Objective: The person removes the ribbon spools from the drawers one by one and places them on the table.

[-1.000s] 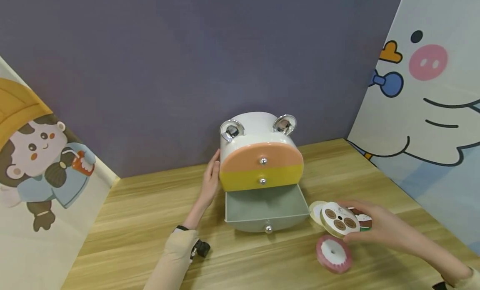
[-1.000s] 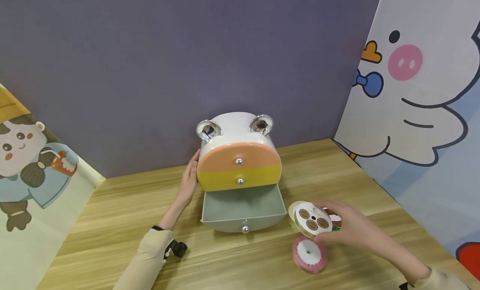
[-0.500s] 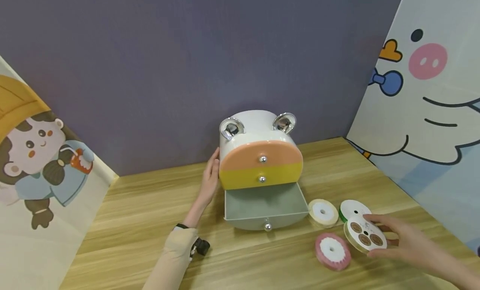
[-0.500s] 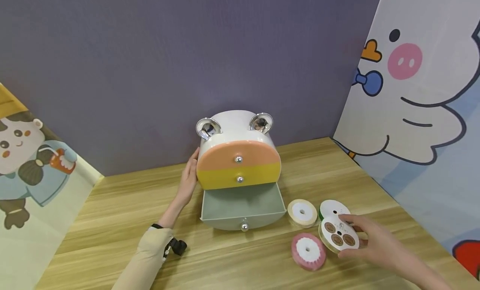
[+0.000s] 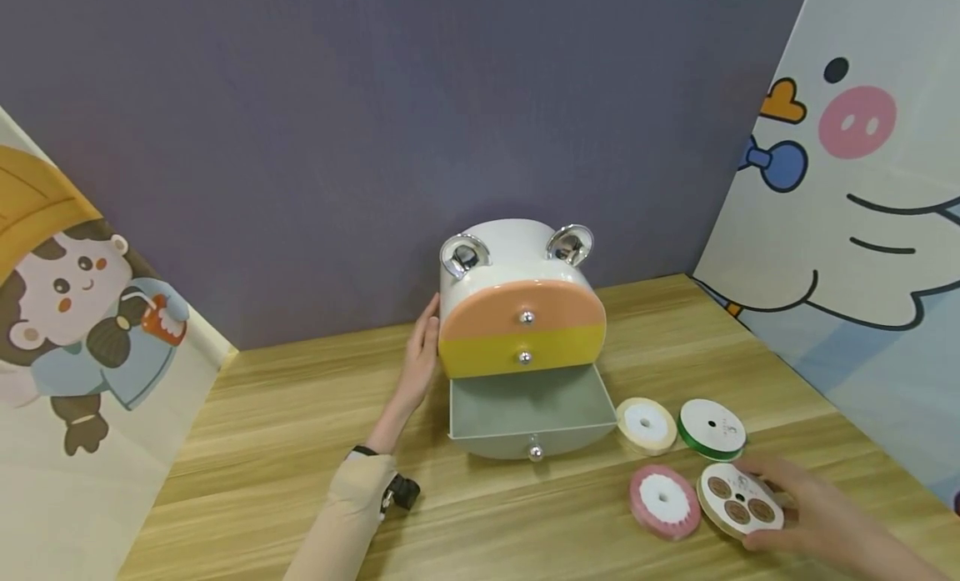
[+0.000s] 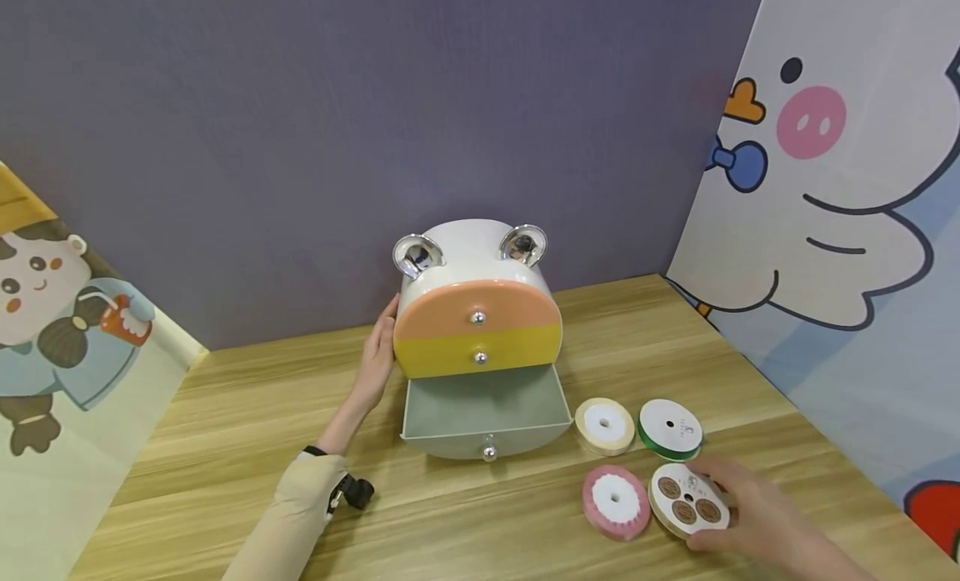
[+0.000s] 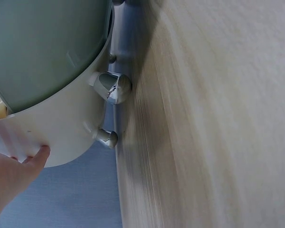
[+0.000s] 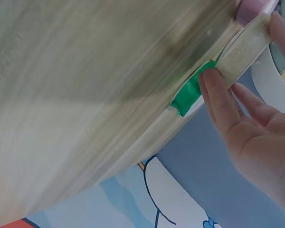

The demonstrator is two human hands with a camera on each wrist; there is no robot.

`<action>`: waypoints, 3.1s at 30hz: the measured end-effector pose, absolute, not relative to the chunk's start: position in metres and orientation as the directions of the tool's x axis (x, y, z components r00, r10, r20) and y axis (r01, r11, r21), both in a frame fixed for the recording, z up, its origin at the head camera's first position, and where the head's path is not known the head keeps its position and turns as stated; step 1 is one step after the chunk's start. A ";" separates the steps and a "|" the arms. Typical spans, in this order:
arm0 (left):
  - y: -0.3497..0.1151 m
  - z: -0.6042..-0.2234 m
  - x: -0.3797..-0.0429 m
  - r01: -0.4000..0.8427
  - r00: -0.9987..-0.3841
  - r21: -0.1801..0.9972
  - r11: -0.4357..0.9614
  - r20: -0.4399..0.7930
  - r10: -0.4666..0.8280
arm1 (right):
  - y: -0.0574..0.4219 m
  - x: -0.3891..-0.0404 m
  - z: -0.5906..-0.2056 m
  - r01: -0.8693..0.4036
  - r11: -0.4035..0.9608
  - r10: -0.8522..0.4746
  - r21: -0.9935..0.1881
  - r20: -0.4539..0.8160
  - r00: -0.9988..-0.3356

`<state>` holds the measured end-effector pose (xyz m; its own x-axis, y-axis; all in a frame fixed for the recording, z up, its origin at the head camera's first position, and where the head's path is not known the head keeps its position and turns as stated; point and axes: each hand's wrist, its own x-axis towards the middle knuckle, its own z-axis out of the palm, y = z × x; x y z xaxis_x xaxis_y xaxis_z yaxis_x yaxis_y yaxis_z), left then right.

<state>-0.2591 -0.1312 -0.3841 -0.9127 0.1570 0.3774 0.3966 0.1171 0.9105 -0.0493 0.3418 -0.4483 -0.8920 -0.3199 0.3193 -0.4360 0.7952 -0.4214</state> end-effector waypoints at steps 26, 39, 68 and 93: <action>-0.132 -0.391 -0.263 0.403 -0.910 0.909 0.105 0.386 0.151 | 0.347 -0.048 -0.444 -0.188 0.872 -0.220 -0.452 -0.019 -0.975; -0.132 -0.389 -0.259 0.401 -0.912 0.910 0.103 0.385 0.143 | 0.341 -0.048 -0.448 -0.145 0.932 -0.159 -0.331 -0.015 -0.987; -0.130 -0.383 -0.260 0.414 -0.905 0.904 0.105 0.398 0.149 | 0.317 -0.062 -0.424 -0.432 0.868 -0.355 -0.244 0.304 -0.884; -0.132 -0.385 -0.260 0.395 -0.910 0.915 0.078 0.379 0.169 | 0.164 -0.106 -0.411 -0.034 0.332 -0.623 -0.943 -0.192 -0.759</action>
